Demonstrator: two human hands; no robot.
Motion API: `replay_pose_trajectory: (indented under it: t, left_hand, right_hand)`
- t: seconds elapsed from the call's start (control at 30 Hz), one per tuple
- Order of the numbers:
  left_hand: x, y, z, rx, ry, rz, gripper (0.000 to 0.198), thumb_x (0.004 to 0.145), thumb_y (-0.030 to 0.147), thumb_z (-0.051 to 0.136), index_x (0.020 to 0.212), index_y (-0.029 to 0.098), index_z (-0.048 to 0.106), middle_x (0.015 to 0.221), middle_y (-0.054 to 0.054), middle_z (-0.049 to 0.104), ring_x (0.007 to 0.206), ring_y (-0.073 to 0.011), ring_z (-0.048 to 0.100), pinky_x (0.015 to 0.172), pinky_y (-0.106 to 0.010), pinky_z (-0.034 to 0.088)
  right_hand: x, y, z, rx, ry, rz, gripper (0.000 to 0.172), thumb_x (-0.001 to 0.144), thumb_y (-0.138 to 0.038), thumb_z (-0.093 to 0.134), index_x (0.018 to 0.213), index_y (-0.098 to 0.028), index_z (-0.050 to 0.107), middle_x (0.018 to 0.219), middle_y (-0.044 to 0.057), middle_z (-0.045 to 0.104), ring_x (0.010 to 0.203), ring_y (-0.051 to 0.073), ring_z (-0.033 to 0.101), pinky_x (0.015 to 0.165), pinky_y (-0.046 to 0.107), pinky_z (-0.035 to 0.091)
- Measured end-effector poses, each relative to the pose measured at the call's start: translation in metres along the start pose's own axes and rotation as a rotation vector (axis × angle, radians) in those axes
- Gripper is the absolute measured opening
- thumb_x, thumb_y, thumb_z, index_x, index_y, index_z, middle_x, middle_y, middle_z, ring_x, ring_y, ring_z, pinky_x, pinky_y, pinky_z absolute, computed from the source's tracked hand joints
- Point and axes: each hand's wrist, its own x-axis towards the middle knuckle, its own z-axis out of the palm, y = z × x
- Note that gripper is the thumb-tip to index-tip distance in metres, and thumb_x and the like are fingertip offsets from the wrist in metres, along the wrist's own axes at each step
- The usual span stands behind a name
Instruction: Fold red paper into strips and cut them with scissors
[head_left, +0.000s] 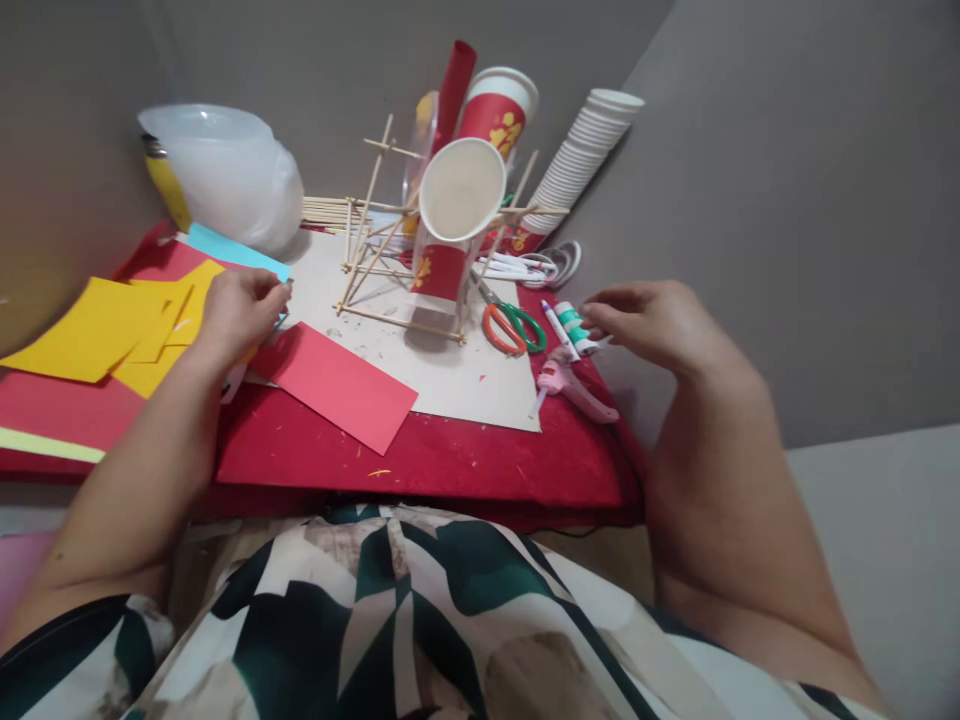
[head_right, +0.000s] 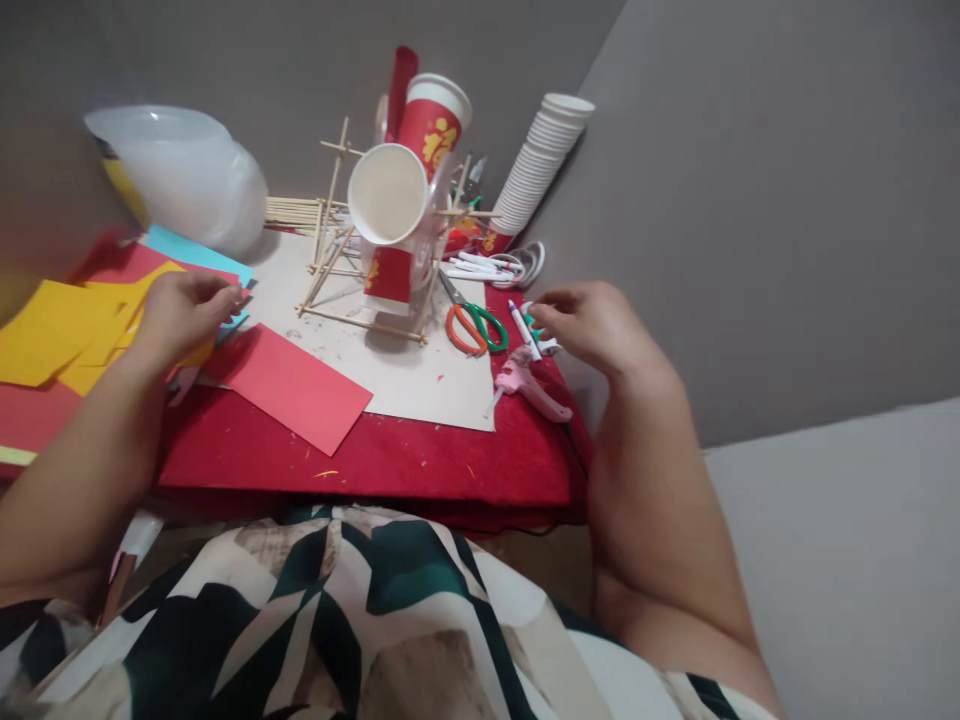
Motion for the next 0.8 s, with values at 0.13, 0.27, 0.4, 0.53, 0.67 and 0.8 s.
replay_pose_trajectory:
  t: [0.13, 0.27, 0.4, 0.53, 0.67, 0.8]
  left_hand:
    - [-0.006, 0.005, 0.003, 0.075, 0.067, 0.054, 0.033, 0.082, 0.032, 0.053, 0.053, 0.024, 0.040, 0.051, 0.003, 0.033, 0.055, -0.0149, 0.035, 0.060, -0.032, 0.025]
    - [-0.014, 0.013, 0.012, 0.042, -0.011, 0.088, 0.036, 0.073, 0.019, 0.052, 0.047, 0.023, 0.028, 0.049, 0.004, 0.019, 0.051, -0.0121, 0.026, 0.057, -0.034, 0.019]
    - [-0.013, 0.015, 0.004, -0.006, 0.066, 0.049, 0.040, 0.072, 0.014, 0.053, 0.047, 0.022, 0.024, 0.051, 0.005, 0.018, 0.052, -0.0106, 0.023, 0.055, -0.032, 0.020]
    - [-0.007, 0.014, -0.020, -0.161, 0.345, -0.095, 0.041, 0.076, 0.012, 0.056, 0.047, 0.022, 0.029, 0.046, 0.007, 0.026, 0.049, -0.0080, 0.028, 0.052, -0.027, 0.025]
    - [-0.001, 0.014, -0.022, -0.212, 0.516, -0.100, 0.034, 0.075, 0.019, 0.062, 0.046, 0.019, 0.044, 0.038, 0.009, 0.037, 0.041, -0.0062, 0.032, 0.046, -0.024, 0.026]
    - [-0.004, 0.023, -0.005, -0.219, 0.501, 0.014, 0.025, 0.069, 0.021, 0.062, 0.046, 0.018, 0.051, 0.037, 0.009, 0.039, 0.038, -0.0049, 0.033, 0.045, -0.021, 0.027]
  right_hand:
    - [-0.021, -0.007, 0.005, -0.076, 0.012, -0.090, 0.022, 0.086, -0.028, 0.062, 0.093, -0.013, 0.077, 0.085, 0.014, 0.077, 0.073, 0.023, 0.067, 0.074, 0.039, 0.050]
    - [-0.046, -0.016, 0.028, -0.099, -0.172, -0.313, 0.031, 0.086, -0.043, 0.058, 0.093, -0.019, 0.077, 0.088, 0.012, 0.079, 0.077, 0.027, 0.070, 0.071, 0.038, 0.051]
    - [-0.064, -0.023, 0.050, -0.120, -0.266, -0.447, 0.036, 0.085, -0.052, 0.058, 0.096, -0.024, 0.077, 0.085, 0.010, 0.079, 0.069, 0.026, 0.070, 0.061, 0.035, 0.048]
    - [-0.080, -0.021, 0.037, -0.079, -0.193, -0.400, 0.037, 0.086, -0.050, 0.058, 0.100, -0.022, 0.076, 0.089, 0.011, 0.080, 0.070, 0.026, 0.070, 0.065, 0.036, 0.049]
    - [-0.094, -0.002, 0.007, 0.118, 0.085, -0.238, 0.032, 0.085, -0.043, 0.060, 0.095, -0.018, 0.077, 0.090, 0.012, 0.080, 0.079, 0.024, 0.071, 0.075, 0.036, 0.052]
    - [-0.104, 0.025, -0.007, 0.318, 0.328, -0.037, 0.024, 0.082, -0.040, 0.067, 0.086, -0.017, 0.074, 0.079, 0.009, 0.076, 0.068, 0.020, 0.069, 0.068, 0.033, 0.053]
